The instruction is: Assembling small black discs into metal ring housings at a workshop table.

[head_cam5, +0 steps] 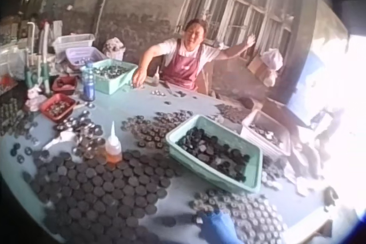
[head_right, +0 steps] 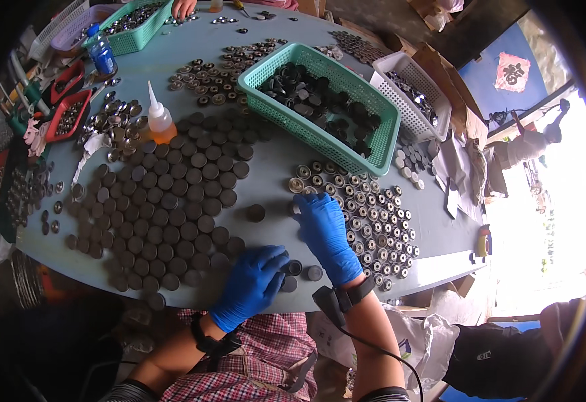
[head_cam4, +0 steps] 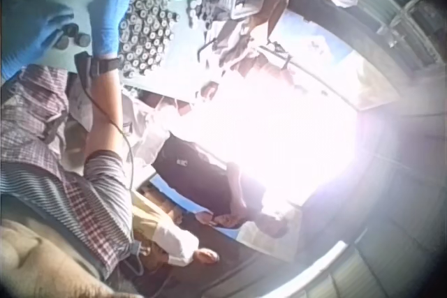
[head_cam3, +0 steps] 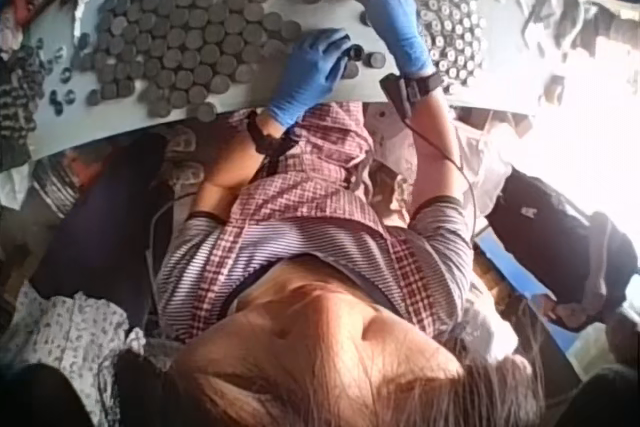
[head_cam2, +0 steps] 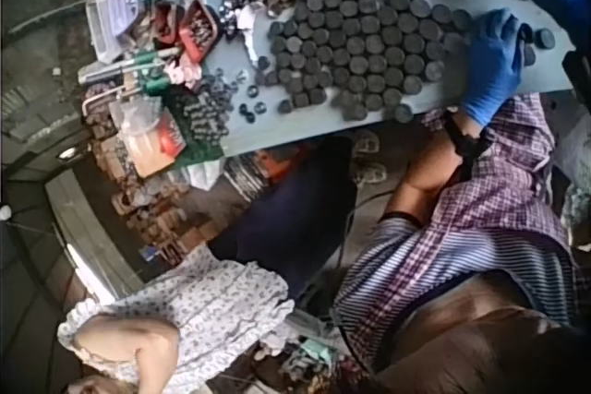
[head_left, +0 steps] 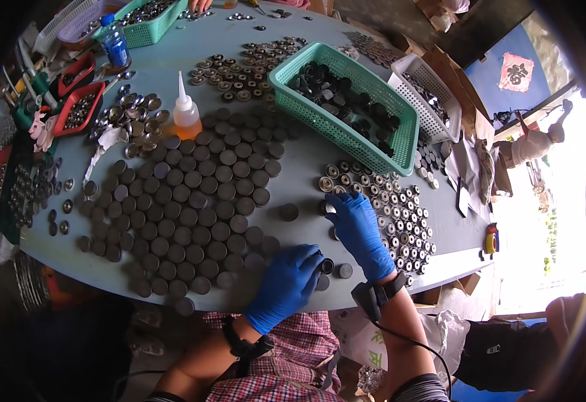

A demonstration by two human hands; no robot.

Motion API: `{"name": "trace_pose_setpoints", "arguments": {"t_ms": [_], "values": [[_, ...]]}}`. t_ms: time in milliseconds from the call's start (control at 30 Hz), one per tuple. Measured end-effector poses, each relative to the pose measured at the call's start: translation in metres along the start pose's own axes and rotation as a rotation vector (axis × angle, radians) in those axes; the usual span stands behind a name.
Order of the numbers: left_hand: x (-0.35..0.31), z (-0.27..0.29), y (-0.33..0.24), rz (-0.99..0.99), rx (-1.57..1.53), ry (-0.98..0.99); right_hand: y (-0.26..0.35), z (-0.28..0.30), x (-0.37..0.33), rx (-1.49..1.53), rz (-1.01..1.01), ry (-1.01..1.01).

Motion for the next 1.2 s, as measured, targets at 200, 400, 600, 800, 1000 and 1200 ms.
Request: {"name": "trace_pose_setpoints", "arguments": {"t_ms": [200,400,600,800,1000,1200], "values": [[0.001,0.002,0.003,0.011,-0.026,0.019,-0.003,-0.007,0.012,0.074,-0.021,0.109],[0.000,0.000,0.005,0.009,-0.074,0.012,0.009,-0.010,0.022,-0.007,0.069,0.079],[0.002,0.005,0.001,0.047,-0.065,0.040,0.016,-0.017,0.016,0.021,0.020,-0.030],[-0.002,-0.001,0.003,0.086,-0.191,-0.084,0.035,-0.027,0.027,0.038,-0.065,0.087],[-0.005,0.005,0.002,0.082,-0.206,-0.156,0.016,0.010,-0.046,0.243,-0.260,0.081],[-0.001,0.000,0.005,0.032,-0.141,-0.097,0.019,0.008,-0.103,0.206,-0.224,0.120]]}}
Point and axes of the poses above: each hand's wrist, its own x-axis towards the middle knuckle, its own z-axis out of the back of the hand, y = z × x, the point moved 3 cm from there along x, towards the middle knuckle, and after that the axes turned 10 degrees about -z, right-handed, at the moved point
